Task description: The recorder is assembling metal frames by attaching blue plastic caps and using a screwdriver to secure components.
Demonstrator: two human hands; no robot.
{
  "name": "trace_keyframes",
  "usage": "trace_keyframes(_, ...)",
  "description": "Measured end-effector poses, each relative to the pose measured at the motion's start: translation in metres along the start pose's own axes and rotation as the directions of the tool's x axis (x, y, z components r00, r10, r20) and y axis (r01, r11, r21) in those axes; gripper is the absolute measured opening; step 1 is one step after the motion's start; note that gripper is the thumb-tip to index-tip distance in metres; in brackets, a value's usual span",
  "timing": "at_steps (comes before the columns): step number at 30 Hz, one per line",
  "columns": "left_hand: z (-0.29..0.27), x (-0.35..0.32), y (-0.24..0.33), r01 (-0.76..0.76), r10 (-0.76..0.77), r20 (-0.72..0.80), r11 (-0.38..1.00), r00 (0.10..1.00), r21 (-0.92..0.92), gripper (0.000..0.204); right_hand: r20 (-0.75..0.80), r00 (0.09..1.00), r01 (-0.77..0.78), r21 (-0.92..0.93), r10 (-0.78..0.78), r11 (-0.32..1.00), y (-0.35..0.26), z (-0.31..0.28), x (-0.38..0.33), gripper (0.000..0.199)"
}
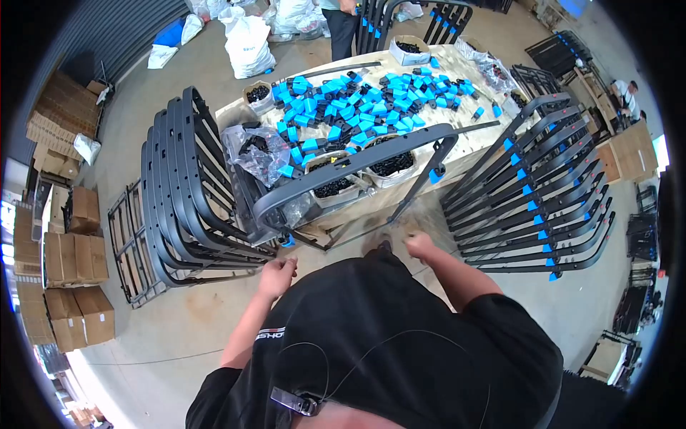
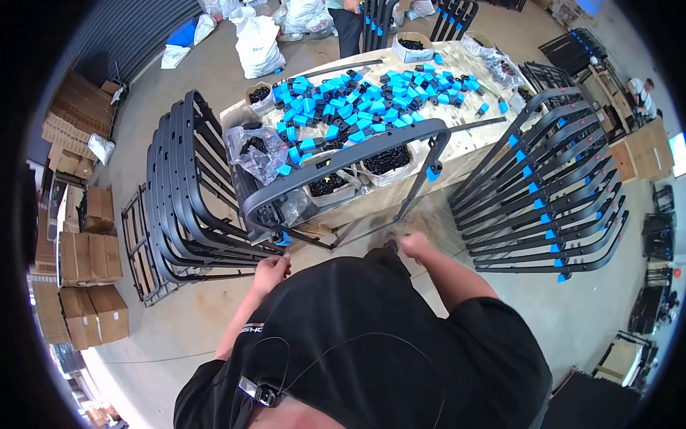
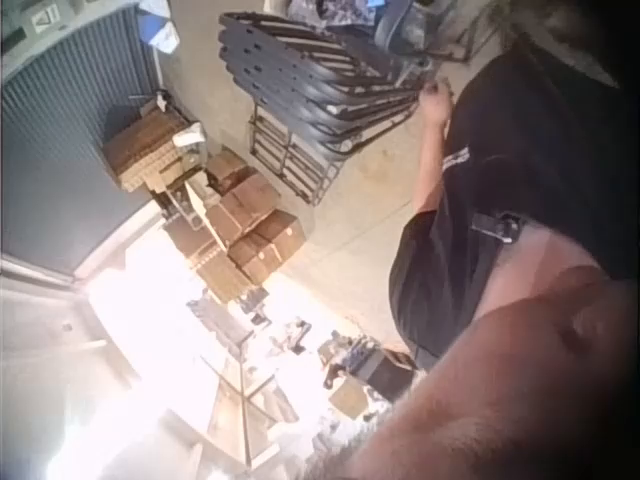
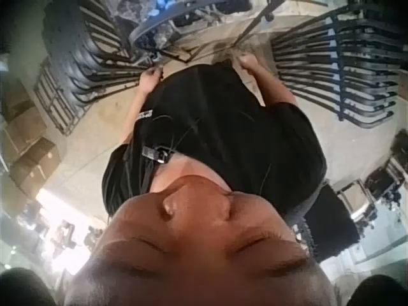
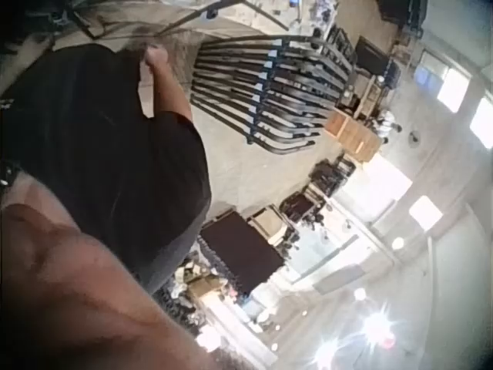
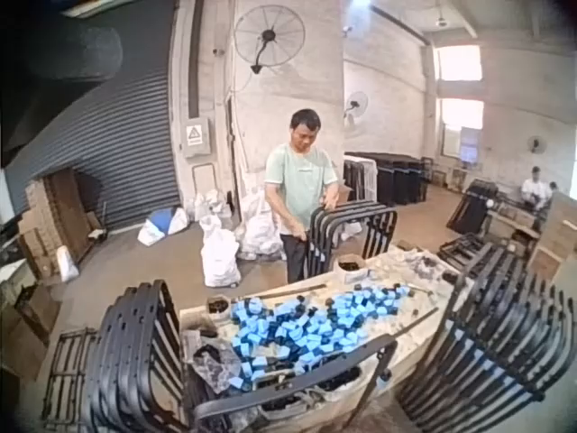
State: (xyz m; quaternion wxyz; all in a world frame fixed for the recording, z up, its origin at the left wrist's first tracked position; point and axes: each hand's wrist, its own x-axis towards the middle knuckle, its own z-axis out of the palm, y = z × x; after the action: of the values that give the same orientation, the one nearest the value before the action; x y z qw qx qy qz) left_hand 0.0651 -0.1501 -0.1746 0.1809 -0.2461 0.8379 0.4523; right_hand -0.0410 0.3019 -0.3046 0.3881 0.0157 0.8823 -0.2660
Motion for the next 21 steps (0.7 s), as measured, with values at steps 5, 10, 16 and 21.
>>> trace_keyframes(5, 0.021, 0.000, 0.042, -0.050, 0.060, 0.109, 0.995, 0.992, -0.091, 0.040, -0.084, 0.896, -0.247, 0.720, 0.435, 0.649, 0.037, -0.055, -0.036, 0.027)
trace_keyframes(10, 0.064, 0.025, 0.133, -0.201, 0.197, 0.068, 0.978, 0.978, 0.050, 0.037, -0.272, 0.946, 0.010, 0.564, 0.174, 0.826, 0.027, -0.092, -0.014, 0.035)
trace_keyframes(16, 0.148, 0.122, 0.251, 0.126, -0.036, -0.233, 0.915, 0.972, 0.383, 0.070, -0.243, 0.909, 0.386, 0.181, -0.339, 0.904, 0.051, -0.125, -0.011, 0.034)
trace_keyframes(21, 0.172, 0.158, 0.280, 0.148, -0.123, -0.081, 0.826, 0.989, 0.544, 0.052, -0.158, 0.987, 0.043, 0.272, 0.000, 0.961, 0.178, -0.123, -0.010, 0.032)
